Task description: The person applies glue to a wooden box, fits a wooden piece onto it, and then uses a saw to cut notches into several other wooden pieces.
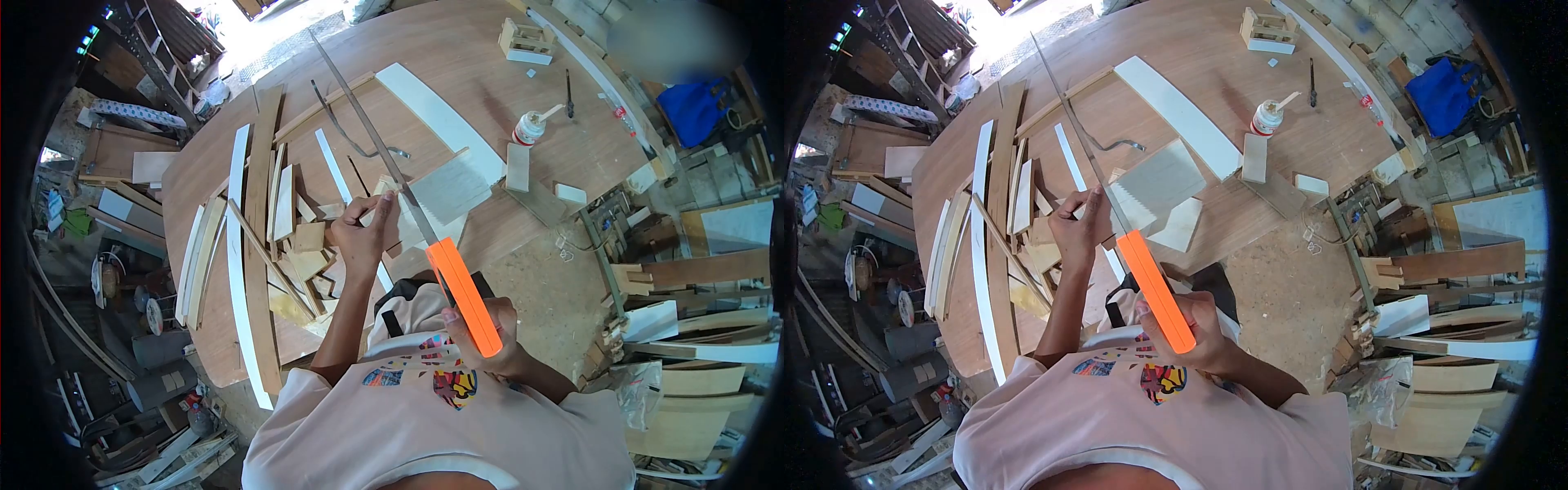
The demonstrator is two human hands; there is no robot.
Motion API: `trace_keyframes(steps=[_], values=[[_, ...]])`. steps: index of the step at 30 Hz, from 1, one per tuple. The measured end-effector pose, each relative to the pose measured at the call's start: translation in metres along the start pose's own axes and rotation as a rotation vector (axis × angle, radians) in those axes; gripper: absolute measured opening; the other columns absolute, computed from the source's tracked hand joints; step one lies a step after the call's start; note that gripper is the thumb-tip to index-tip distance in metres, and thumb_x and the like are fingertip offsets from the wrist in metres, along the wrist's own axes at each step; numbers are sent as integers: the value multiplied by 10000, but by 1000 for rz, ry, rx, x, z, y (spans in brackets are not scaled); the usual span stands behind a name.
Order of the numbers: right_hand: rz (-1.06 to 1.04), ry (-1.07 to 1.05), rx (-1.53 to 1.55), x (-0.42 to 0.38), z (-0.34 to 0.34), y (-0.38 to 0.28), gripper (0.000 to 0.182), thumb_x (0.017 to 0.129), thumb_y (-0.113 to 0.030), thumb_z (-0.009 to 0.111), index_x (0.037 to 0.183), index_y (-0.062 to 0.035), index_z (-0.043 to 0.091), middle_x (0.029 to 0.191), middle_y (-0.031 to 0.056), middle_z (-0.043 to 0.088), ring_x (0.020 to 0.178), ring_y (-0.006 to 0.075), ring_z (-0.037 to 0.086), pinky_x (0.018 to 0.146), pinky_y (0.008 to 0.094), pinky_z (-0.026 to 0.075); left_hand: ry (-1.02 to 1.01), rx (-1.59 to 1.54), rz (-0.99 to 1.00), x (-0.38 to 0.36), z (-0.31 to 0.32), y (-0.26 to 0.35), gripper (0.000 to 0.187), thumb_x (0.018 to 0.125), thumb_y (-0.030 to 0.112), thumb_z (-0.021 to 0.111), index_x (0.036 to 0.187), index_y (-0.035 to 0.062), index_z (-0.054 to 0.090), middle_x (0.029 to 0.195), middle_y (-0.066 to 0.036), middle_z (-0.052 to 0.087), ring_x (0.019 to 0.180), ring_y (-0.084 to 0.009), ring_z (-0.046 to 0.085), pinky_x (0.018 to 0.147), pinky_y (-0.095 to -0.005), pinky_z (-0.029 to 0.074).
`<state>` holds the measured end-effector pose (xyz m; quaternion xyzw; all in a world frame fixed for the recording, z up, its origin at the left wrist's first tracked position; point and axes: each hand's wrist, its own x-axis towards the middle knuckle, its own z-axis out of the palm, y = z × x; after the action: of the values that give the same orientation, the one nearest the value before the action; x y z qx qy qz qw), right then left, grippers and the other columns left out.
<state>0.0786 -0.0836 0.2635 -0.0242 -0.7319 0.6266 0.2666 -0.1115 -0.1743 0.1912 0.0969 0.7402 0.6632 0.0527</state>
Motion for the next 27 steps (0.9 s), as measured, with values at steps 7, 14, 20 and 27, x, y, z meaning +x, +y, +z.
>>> trace_keyframes(steps=[7, 14, 20, 27], values=[[39, -42, 84, 2, -2, 0, 67, 804, 7, 630, 810, 61, 591, 586, 78, 597, 507, 113, 604, 469, 236, 462, 1, 3, 47, 1, -3, -1, 172, 807, 145, 736, 849, -19, 707, 779, -58, 688, 740, -66, 593, 725, -206, 458], [111, -131, 50, 5, -4, -6, 76, 803, 6, 630, 855, 52, 598, 634, 86, 614, 548, 111, 611, 507, 243, 480, 8, 38, 131, 0, -6, -3, 149, 782, 133, 754, 841, 1, 719, 730, -40, 656, 683, -69, 557, 657, -214, 434], [81, -147, 16, 8, 2, -8, 70, 795, -4, 634, 821, 50, 598, 612, 80, 590, 511, 117, 587, 484, 251, 456, 58, 137, 295, 1, -11, 5, 155, 766, 124, 761, 841, -6, 720, 661, -34, 587, 622, -88, 504, 581, -232, 391], [120, -216, -76, -1, -1, -7, 110, 776, -19, 646, 869, 30, 612, 665, 89, 622, 538, 137, 598, 541, 256, 491, 87, 240, 309, 18, -17, 13, 77, 791, 10, 683, 839, -50, 683, 660, -12, 519, 642, -82, 468, 608, -219, 377]])
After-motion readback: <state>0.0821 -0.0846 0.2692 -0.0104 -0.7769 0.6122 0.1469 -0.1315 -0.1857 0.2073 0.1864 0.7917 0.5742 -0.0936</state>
